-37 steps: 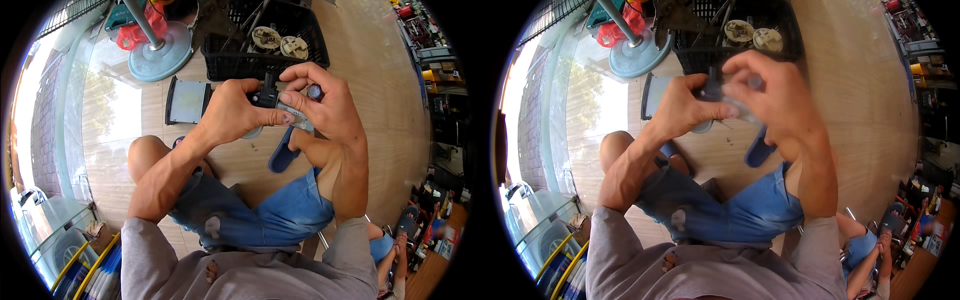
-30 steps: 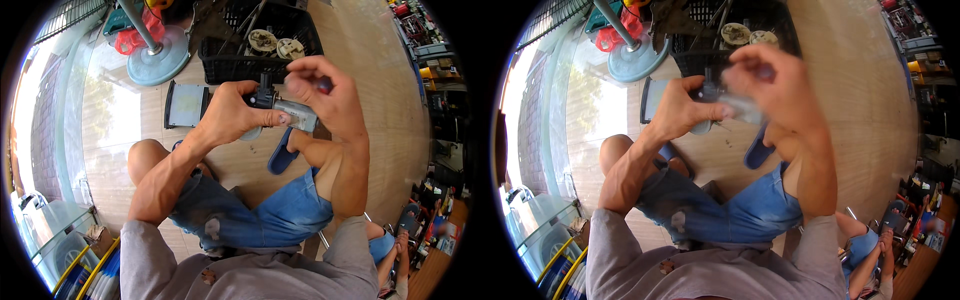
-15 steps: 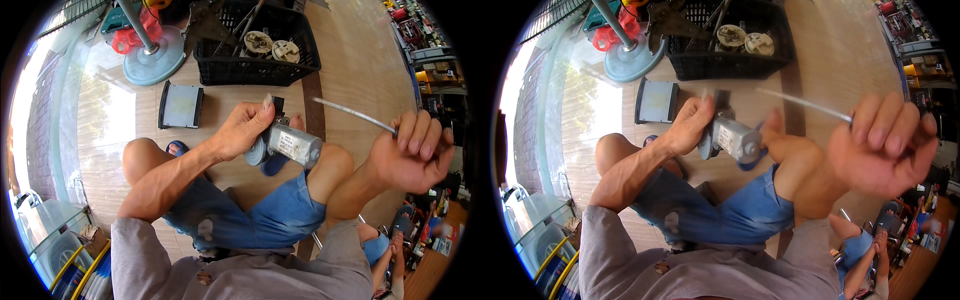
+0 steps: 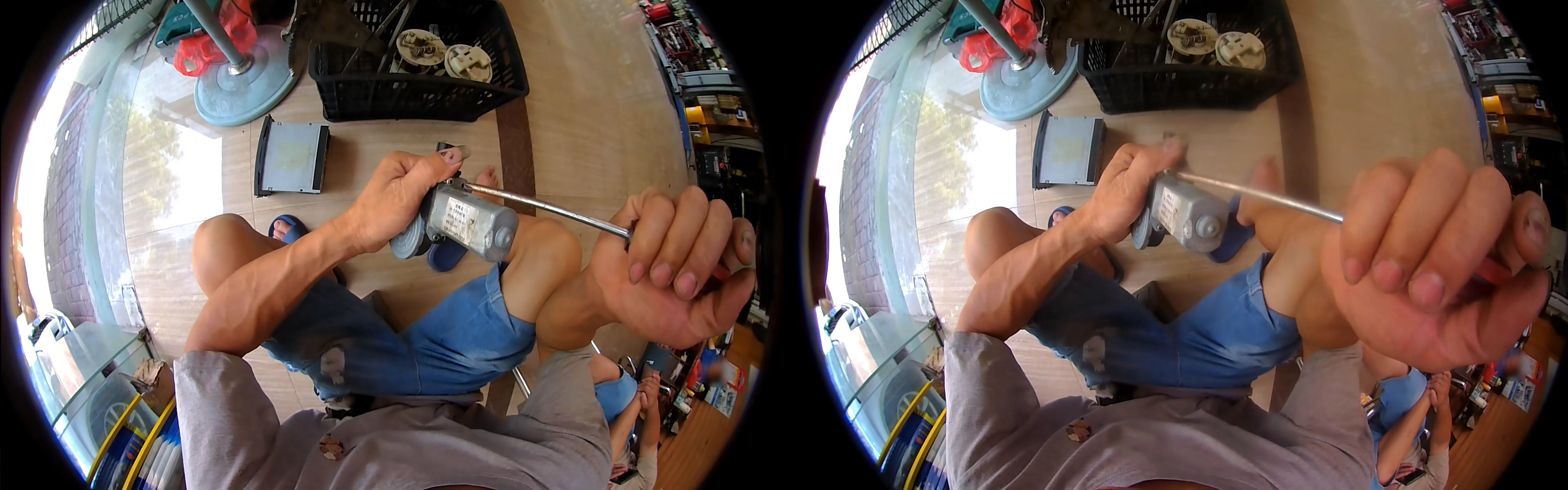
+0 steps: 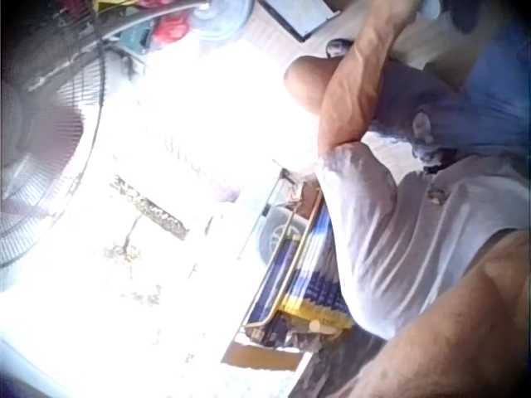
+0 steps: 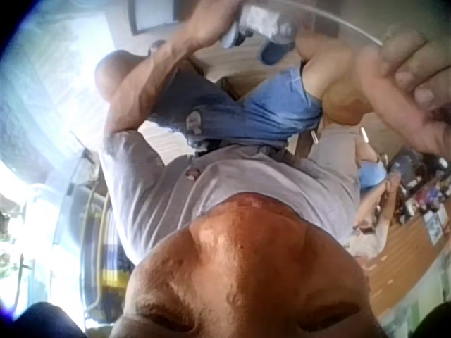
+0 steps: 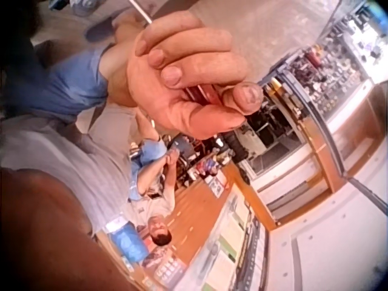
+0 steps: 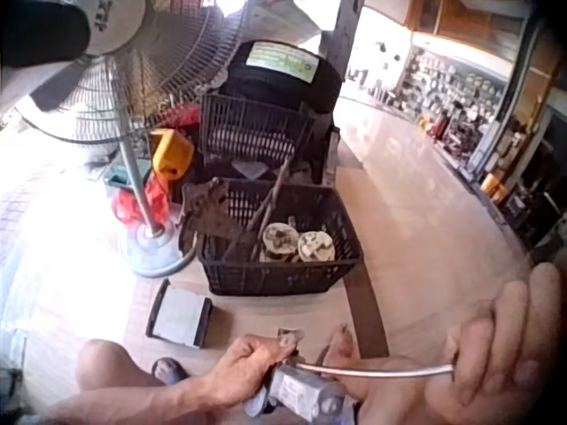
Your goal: The person disassembles a car power window motor by removing screws with a screwdriver and then separating the motor from the gear assembly by hand.
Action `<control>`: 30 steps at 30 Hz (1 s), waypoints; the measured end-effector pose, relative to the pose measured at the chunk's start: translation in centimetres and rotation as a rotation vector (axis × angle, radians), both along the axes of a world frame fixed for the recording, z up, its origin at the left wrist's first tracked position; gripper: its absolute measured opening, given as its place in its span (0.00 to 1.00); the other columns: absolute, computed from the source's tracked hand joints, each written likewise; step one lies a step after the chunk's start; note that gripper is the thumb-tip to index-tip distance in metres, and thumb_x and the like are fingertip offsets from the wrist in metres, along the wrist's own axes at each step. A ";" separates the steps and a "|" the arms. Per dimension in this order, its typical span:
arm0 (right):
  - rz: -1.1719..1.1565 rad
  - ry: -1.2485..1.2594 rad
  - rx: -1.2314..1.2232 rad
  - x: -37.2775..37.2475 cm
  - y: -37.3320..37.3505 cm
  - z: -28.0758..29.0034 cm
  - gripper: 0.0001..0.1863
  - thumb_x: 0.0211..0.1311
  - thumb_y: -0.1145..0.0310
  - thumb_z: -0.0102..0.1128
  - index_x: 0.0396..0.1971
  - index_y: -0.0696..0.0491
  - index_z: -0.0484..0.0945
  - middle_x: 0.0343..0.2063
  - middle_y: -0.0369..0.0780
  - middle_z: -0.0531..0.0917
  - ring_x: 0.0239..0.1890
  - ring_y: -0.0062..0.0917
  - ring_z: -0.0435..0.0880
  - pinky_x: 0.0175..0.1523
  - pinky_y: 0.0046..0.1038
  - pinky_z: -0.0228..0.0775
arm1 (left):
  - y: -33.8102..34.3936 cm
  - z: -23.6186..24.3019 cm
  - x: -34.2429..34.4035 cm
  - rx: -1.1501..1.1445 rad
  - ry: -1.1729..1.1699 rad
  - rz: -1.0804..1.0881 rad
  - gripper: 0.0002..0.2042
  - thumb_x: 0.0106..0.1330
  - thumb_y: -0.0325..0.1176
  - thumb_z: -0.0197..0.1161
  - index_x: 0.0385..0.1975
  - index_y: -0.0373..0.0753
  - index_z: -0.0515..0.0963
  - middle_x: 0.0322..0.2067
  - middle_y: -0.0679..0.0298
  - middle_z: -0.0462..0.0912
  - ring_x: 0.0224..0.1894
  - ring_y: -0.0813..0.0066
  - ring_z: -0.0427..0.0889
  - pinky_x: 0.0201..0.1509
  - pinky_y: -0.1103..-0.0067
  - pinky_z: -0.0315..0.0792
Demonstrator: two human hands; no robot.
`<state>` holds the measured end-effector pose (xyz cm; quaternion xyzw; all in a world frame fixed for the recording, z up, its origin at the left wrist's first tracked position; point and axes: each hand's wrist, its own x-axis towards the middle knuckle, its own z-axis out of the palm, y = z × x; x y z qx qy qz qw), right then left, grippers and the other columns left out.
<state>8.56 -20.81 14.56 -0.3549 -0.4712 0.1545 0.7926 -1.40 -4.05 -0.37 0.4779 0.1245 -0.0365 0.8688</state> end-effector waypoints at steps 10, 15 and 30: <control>-0.007 -0.016 -0.044 -0.4 0.5 -0.5 0.16 0.72 0.56 0.52 0.44 0.55 0.76 0.20 0.31 0.72 0.21 0.16 0.66 0.22 0.18 0.61 | 0.1 0.2 -0.1 -0.040 0.004 -0.034 0.20 0.69 0.47 0.59 0.26 0.35 0.82 0.22 0.69 0.80 0.23 0.85 0.75 0.28 0.84 0.70; -0.026 -0.023 -0.018 -0.6 0.8 -0.5 0.17 0.71 0.56 0.52 0.43 0.56 0.76 0.20 0.32 0.72 0.20 0.16 0.66 0.20 0.17 0.61 | -0.1 0.4 -0.1 -0.018 0.019 -0.038 0.19 0.69 0.47 0.60 0.26 0.35 0.82 0.22 0.69 0.80 0.23 0.87 0.75 0.27 0.84 0.69; -0.127 0.003 0.089 -1.6 1.8 -0.7 0.13 0.67 0.60 0.54 0.37 0.56 0.75 0.17 0.33 0.72 0.16 0.15 0.65 0.14 0.16 0.58 | 1.0 1.3 -0.1 -0.126 0.036 -0.125 0.20 0.71 0.45 0.56 0.35 0.31 0.84 0.33 0.62 0.86 0.33 0.81 0.82 0.37 0.83 0.76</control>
